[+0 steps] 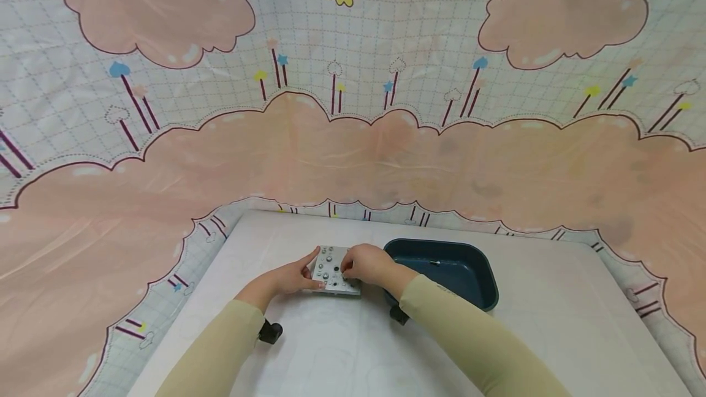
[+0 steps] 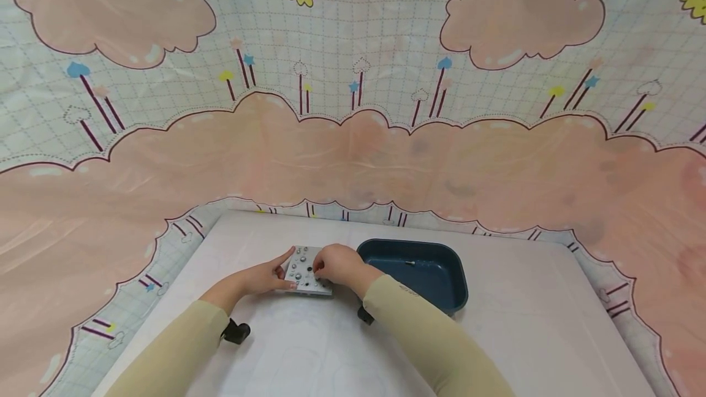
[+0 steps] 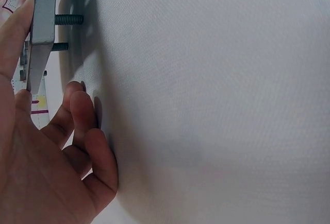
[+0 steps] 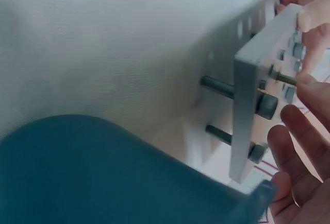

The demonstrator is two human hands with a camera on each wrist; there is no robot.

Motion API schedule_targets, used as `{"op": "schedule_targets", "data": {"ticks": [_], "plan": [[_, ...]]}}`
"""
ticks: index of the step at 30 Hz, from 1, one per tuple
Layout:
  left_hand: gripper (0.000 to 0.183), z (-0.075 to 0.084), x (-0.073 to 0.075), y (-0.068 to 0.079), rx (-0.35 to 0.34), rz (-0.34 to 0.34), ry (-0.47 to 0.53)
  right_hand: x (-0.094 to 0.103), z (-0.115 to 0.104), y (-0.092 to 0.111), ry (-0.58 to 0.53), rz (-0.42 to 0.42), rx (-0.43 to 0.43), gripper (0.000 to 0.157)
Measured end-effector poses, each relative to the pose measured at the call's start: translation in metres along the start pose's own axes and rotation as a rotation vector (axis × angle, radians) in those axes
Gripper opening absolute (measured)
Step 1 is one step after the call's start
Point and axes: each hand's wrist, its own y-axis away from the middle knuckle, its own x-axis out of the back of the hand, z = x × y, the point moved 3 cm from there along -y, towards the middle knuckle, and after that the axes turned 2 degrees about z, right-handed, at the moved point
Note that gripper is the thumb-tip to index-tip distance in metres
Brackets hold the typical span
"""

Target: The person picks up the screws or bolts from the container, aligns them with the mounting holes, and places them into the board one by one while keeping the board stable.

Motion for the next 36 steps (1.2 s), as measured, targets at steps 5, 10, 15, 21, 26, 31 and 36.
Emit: {"op": "schedule_targets", "data": {"ticks": [5,10,15,21,26,31,36], "plan": [[0.105,0.001,0.000,0.000,0.005,0.001,-0.011,-0.001,0.000,0.000,0.019,0.000,0.005,0.005],[0.105,-0.001,0.000,-0.001,-0.005,0.001,-0.017,0.001,-0.002,0.002,0.035,-0.007,0.007,0.004],[0.104,0.000,-0.001,-0.002,0.003,-0.001,-0.011,0.001,-0.001,0.003,0.076,-0.019,-0.001,0.005],[0.104,0.001,-0.001,-0.001,-0.005,-0.003,-0.003,-0.002,-0.001,0.000,0.120,-0.024,0.012,0.005],[0.104,0.002,-0.001,-0.002,-0.016,0.001,0.011,-0.002,-0.004,-0.001,0.150,-0.039,0.026,0.005],[0.105,0.002,-0.002,-0.002,-0.014,0.006,0.010,0.001,-0.003,0.000,0.128,-0.057,0.009,0.010],[0.105,0.003,0.000,-0.002,-0.006,0.005,0.010,0.010,0.001,0.000,0.064,-0.061,-0.007,0.015]]}}
